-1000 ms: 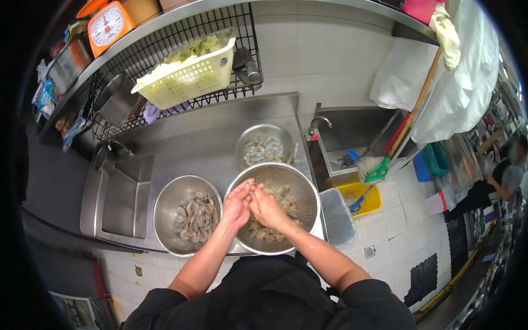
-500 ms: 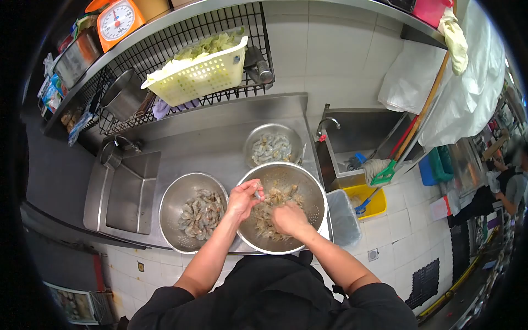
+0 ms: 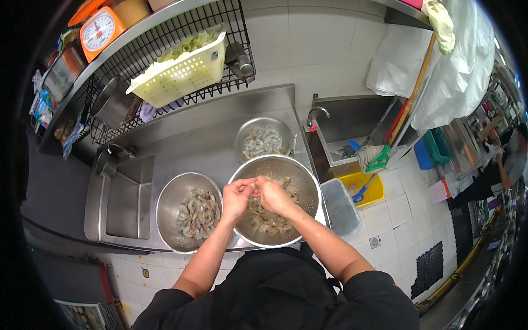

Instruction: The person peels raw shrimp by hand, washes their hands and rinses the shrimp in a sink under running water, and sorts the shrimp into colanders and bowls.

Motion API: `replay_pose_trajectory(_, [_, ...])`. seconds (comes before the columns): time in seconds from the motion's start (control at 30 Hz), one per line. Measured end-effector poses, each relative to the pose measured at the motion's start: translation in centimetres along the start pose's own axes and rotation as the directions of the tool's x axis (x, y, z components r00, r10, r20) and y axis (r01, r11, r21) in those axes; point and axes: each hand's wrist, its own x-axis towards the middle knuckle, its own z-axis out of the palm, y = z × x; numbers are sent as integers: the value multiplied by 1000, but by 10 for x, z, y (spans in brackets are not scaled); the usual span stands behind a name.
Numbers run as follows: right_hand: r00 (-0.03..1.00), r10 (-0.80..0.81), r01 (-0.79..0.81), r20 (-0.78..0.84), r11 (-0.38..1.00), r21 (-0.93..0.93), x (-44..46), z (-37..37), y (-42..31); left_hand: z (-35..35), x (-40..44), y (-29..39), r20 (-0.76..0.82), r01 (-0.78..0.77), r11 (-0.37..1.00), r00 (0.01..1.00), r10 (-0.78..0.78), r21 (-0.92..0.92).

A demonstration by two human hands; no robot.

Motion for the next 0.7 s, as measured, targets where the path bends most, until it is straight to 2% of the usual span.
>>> replay_pose_trajectory(0.17, [995,-62,63,80,998,-8,2,0,-1,-13,6,-6,1,59,989,998,-60,-138])
replay_pose_trajectory(0.23, [990,-71,92,121,980,-176,-1,-2,-12,-16,9,-13,30,92,939,996,-87,-331])
replay_pose_trajectory(0.27, [990,-71,92,121,980,-175,-1,0,-15,-17,9,-18,29,92,939,996,-88,-330])
replay_pose_trajectory(0.33, [996,37,-5,78,928,-372,0,3,-21,-14,7,-11,-17,173,885,980,-200,-432])
replay_pose_trajectory(0.37, [996,35,-3,79,928,-372,1,4,-17,-14,8,-11,-18,171,885,980,-199,-433])
replay_pose_trajectory(0.47, [998,-62,60,1,960,-272,2,9,-6,-19,7,-10,-12,180,912,980,-199,-368])
replay_pose_trajectory(0.53, [996,-78,68,-34,971,-231,5,8,-6,-17,0,0,-30,6,980,999,-12,-198])
replay_pose_trajectory(0.57, [996,-79,70,-33,970,-231,6,5,-6,-18,-1,5,-31,6,980,999,-12,-198])
replay_pose_trajectory(0.63, [1000,29,-29,-7,999,29,9,-3,-4,-25,-1,12,34,18,969,999,-10,-248])
replay_pose_trajectory(0.67, [1000,29,-29,-6,999,30,9,-5,-2,-28,1,12,33,18,969,999,-10,-248])
replay_pose_trajectory(0.7, [995,102,-102,7,989,110,9,-6,1,-30,3,10,37,29,960,999,-20,-279])
